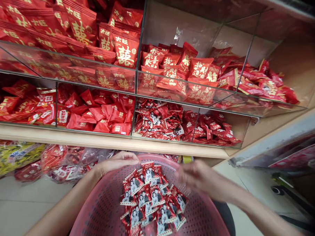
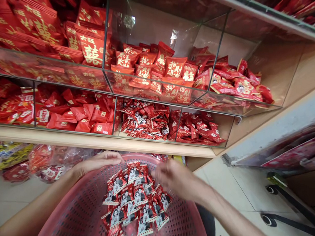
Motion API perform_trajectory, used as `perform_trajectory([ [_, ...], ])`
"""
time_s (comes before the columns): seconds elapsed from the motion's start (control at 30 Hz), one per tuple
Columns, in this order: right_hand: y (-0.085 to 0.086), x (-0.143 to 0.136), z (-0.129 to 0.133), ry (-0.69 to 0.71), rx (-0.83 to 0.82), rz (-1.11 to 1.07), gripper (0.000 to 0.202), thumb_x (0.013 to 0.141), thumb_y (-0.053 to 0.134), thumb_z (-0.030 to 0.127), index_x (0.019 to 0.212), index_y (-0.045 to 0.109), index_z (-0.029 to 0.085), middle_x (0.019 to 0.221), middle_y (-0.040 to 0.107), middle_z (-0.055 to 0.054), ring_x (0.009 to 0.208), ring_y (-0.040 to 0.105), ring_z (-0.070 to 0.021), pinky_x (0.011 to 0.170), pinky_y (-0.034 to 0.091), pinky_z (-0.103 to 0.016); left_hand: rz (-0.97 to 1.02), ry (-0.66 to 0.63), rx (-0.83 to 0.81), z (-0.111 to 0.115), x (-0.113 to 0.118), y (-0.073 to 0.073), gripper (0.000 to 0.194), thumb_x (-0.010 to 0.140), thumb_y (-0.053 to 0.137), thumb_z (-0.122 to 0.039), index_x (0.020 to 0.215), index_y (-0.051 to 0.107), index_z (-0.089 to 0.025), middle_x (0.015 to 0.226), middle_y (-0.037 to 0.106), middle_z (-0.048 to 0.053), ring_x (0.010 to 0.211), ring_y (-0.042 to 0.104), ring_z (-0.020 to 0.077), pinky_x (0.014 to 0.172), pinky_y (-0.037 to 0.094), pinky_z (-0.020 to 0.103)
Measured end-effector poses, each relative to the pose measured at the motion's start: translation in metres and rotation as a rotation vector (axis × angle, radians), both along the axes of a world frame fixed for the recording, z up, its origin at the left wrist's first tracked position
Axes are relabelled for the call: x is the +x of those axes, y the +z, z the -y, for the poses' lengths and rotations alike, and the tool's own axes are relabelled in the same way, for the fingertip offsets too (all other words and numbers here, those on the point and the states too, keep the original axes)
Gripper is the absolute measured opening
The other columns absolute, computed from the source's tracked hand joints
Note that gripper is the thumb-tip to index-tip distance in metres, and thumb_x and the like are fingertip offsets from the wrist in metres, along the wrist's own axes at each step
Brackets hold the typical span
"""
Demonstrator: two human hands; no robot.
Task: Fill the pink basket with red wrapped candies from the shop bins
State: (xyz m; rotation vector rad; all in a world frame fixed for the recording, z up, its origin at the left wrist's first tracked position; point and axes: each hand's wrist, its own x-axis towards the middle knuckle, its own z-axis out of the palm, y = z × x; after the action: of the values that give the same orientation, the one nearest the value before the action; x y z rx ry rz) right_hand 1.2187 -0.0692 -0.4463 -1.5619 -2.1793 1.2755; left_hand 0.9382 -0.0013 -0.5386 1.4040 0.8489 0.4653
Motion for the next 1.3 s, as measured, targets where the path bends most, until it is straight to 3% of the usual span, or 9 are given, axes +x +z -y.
perform_trajectory([
  [0.07, 0.022, 0.001, -0.03, -0.028, 0.388, 0.205, 0.029, 0.086, 0.043, 0.034, 0.075, 0.063, 0.016, 0.067, 0.062, -0.004, 0.057, 0.054, -0.0126, 0.053, 0.038, -0.025, 0.001, 0.014, -0.006, 0.002, 0.001, 0.004, 0.029, 0.075, 0.059, -0.042, 0.087, 0.065, -0.016, 0.088, 0.066, 0.002, 0.084, 0.057, 0.0177, 0.079, 0.04, 0.026],
  [0.13, 0.033, 0.002, -0.054, -0.056, 0.701, 0.439, 0.023, 0.086, 0.043, 0.025, 0.078, 0.063, 0.016, 0.072, 0.062, -0.005, 0.067, 0.053, -0.0154, 0.061, 0.037, -0.028, -0.008, 0.018, 0.003, 0.003, 0.002, 0.006, 0.028, 0.073, 0.061, -0.041, 0.085, 0.066, -0.016, 0.086, 0.066, 0.002, 0.083, 0.057, 0.0179, 0.08, 0.039, 0.026],
  [0.2, 0.034, 0.003, -0.07, -0.036, 0.943, 0.701, 0.02, 0.084, 0.044, 0.017, 0.076, 0.063, 0.015, 0.08, 0.062, -0.008, 0.078, 0.051, -0.02, 0.07, 0.035, -0.034, -0.014, 0.015, -0.003, 0.004, 0.001, 0.007, 0.029, 0.073, 0.061, -0.041, 0.087, 0.066, -0.016, 0.087, 0.066, 0.002, 0.084, 0.057, 0.0186, 0.08, 0.039, 0.027],
  [0.27, 0.028, 0.003, -0.08, 0.045, 1.076, 0.914, 0.019, 0.083, 0.045, 0.013, 0.075, 0.062, 0.015, 0.086, 0.06, -0.01, 0.086, 0.047, -0.0236, 0.076, 0.031, -0.04, -0.014, 0.018, -0.007, 0.003, 0.0, 0.007, 0.03, 0.074, 0.059, -0.042, 0.088, 0.065, -0.016, 0.089, 0.066, 0.002, 0.086, 0.057, 0.0193, 0.08, 0.039, 0.028],
  [0.5, 0.014, 0.001, -0.096, 0.184, 1.178, 1.122, 0.019, 0.082, 0.045, 0.008, 0.081, 0.063, 0.015, 0.088, 0.056, -0.008, 0.091, 0.042, -0.0227, 0.092, 0.018, -0.05, -0.003, 0.011, 0.014, 0.002, -0.001, 0.002, 0.028, 0.075, 0.059, -0.04, 0.09, 0.065, -0.016, 0.091, 0.066, 0.002, 0.087, 0.056, 0.0183, 0.082, 0.038, 0.028],
  [0.83, 0.022, 0.016, -0.104, 0.347, 1.244, 1.068, 0.019, 0.083, 0.05, 0.014, 0.07, 0.063, 0.016, 0.078, 0.058, -0.007, 0.088, 0.041, -0.0214, 0.093, 0.017, -0.047, 0.017, 0.029, -0.011, 0.002, -0.002, -0.002, 0.031, 0.075, 0.06, -0.042, 0.09, 0.064, -0.016, 0.093, 0.066, 0.003, 0.087, 0.057, 0.0184, 0.082, 0.039, 0.028],
  [1.13, 0.048, 0.02, -0.088, 0.258, 1.307, 1.005, 0.022, 0.087, 0.043, 0.017, 0.071, 0.058, 0.016, 0.076, 0.056, -0.006, 0.083, 0.041, -0.0208, 0.083, 0.024, -0.039, -0.019, 0.006, 0.002, 0.001, 0.001, 0.006, 0.029, 0.074, 0.06, -0.041, 0.088, 0.066, -0.017, 0.091, 0.067, 0.003, 0.087, 0.057, 0.019, 0.082, 0.039, 0.028],
  [1.3, 0.063, 0.004, -0.062, 0.138, 1.243, 0.807, 0.022, 0.087, 0.04, 0.02, 0.076, 0.059, 0.016, 0.078, 0.057, -0.008, 0.084, 0.044, -0.0212, 0.076, 0.029, -0.035, 0.019, 0.025, -0.018, 0.004, 0.0, 0.006, 0.031, 0.074, 0.06, -0.043, 0.089, 0.065, -0.016, 0.091, 0.067, 0.003, 0.087, 0.058, 0.0192, 0.081, 0.04, 0.027],
])
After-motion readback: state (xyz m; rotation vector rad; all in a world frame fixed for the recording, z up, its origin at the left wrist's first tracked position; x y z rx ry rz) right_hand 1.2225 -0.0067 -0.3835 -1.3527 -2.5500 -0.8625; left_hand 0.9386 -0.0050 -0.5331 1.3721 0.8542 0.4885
